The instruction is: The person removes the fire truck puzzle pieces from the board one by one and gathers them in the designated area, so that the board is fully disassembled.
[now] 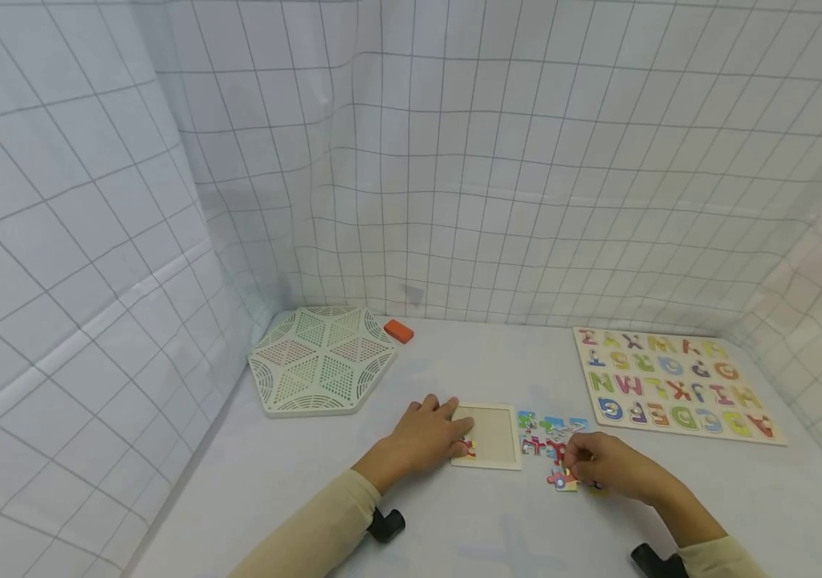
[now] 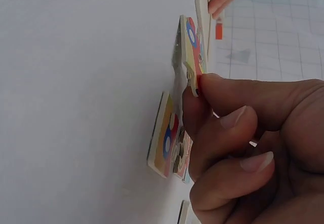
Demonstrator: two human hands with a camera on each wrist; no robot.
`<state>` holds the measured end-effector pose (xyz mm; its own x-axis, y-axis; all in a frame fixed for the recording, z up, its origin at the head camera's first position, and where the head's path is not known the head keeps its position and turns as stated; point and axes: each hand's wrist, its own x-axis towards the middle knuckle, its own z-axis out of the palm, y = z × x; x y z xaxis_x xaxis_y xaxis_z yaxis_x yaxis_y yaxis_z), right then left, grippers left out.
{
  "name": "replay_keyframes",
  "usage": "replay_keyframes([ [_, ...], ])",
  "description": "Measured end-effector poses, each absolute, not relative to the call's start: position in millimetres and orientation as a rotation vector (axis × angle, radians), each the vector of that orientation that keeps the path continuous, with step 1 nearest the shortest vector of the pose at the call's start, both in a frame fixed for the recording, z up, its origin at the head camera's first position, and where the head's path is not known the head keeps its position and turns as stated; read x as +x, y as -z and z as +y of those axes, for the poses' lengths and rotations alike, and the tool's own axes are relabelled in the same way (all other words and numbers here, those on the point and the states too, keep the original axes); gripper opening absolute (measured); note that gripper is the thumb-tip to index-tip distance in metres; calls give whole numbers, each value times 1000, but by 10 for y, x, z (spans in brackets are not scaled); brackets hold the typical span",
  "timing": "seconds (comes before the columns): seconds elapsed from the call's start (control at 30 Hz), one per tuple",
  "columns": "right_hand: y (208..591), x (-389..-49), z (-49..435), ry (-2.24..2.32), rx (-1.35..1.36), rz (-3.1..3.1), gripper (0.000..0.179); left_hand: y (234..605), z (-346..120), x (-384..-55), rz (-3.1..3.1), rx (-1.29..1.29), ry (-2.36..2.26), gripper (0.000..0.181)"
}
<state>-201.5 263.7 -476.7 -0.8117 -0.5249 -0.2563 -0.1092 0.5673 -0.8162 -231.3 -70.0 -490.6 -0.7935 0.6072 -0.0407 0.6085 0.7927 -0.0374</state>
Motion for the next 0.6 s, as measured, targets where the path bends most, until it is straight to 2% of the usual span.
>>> replay_keyframes([
  [0.6,4673,-2096,2505,1164,-573,2371,12,4906,-721,-2329,2939,989,29,46],
])
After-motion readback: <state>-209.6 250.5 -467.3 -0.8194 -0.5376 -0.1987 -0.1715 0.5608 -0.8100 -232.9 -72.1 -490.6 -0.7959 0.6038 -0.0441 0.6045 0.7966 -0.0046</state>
